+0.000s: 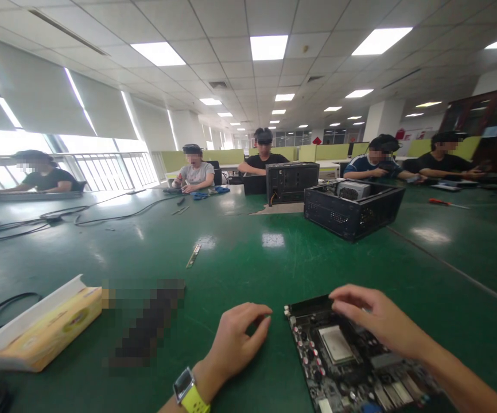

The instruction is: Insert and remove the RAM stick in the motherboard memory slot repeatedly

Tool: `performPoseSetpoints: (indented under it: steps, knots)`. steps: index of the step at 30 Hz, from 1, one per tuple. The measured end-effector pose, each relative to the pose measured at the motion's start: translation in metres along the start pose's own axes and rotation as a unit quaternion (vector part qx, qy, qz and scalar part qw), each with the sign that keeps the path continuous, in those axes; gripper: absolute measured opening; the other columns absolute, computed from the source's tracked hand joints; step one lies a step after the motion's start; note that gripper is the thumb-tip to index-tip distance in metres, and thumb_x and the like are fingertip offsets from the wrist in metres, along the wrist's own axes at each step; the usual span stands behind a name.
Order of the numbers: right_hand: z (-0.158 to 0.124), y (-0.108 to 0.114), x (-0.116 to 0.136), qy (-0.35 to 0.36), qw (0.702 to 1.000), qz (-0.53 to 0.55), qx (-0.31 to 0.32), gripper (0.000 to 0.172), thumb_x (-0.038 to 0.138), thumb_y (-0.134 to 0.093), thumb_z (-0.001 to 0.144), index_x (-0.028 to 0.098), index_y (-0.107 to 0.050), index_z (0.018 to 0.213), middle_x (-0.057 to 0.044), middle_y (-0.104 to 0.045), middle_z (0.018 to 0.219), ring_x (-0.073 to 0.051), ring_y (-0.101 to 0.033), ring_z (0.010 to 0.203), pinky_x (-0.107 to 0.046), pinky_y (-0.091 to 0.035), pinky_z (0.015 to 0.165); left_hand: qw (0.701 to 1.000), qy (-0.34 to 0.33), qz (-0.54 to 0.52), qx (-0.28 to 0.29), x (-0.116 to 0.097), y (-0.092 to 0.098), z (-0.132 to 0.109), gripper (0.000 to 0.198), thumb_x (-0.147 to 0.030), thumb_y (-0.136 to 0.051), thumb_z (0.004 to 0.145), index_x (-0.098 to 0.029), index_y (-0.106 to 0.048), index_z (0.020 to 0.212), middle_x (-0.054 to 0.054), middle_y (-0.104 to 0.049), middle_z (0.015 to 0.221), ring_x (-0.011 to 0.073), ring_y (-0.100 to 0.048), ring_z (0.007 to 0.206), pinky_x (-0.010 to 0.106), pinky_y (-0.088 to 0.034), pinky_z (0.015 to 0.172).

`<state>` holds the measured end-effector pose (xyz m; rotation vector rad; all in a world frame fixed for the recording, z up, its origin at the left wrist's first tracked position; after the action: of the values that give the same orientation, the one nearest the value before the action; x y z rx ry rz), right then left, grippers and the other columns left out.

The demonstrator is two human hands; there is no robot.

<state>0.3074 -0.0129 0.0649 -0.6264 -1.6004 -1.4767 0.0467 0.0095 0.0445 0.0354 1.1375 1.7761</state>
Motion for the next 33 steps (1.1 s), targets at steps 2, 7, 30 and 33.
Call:
performPoseSetpoints:
  steps: [2, 7, 30, 33]
  knots:
    - [0.010, 0.019, -0.017, 0.024, 0.987, -0.106, -0.116, 0.037, 0.047, -0.050, 0.084, 0.021, -0.066, 0.105, -0.008, -0.067, 0.112, -0.025, -0.059, 0.107, -0.041, -0.041, 0.098, 1.000, -0.001, -0.003, 0.005, 0.000, -0.001, 0.000, 0.012, -0.020, -0.052, 0.087, -0.019, -0.063, 0.093, 0.003, -0.066, 0.076, 0.0143, -0.060, 0.068, 0.025, -0.048, 0.067]
    - [0.025, 0.017, -0.058, 0.025, 0.976, -0.184, -0.112, 0.048, 0.049, -0.053, 0.080, 0.021, -0.062, 0.118, -0.008, -0.059, 0.127, -0.027, -0.050, 0.120, -0.044, -0.033, 0.106, 1.000, -0.020, -0.021, 0.011, -0.004, 0.000, 0.002, 0.011, -0.018, -0.052, 0.087, -0.018, -0.063, 0.090, 0.004, -0.066, 0.081, 0.0153, -0.060, 0.074, 0.026, -0.049, 0.071]
    - [0.009, -0.038, -0.037, -0.032, 0.988, -0.114, -0.101, 0.028, 0.037, -0.048, 0.084, 0.024, -0.066, 0.100, -0.004, -0.067, 0.104, -0.022, -0.058, 0.102, -0.036, -0.040, 0.092, 0.994, -0.053, -0.004, 0.095, -0.013, -0.007, 0.002, 0.019, -0.016, -0.052, 0.084, -0.019, -0.069, 0.093, 0.007, -0.067, 0.100, 0.0204, -0.058, 0.091, 0.036, -0.048, 0.082]
    - [0.010, -0.036, -0.034, -0.019, 0.988, -0.112, -0.104, 0.025, 0.036, -0.046, 0.085, 0.024, -0.067, 0.094, -0.003, -0.068, 0.099, -0.022, -0.059, 0.097, -0.035, -0.041, 0.089, 0.994, -0.061, -0.014, 0.091, -0.014, -0.007, 0.003, 0.023, -0.012, -0.049, 0.085, -0.018, -0.069, 0.094, 0.007, -0.069, 0.094, 0.0199, -0.058, 0.088, 0.036, -0.048, 0.081]
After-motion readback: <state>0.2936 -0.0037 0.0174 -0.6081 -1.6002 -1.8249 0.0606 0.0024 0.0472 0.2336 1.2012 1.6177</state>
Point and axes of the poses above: each hand's wrist, its own z-axis towards the middle knuckle, its own y-axis out of the back of the hand, x = y × z, the point moved 5 cm from there along z, towards the middle knuckle
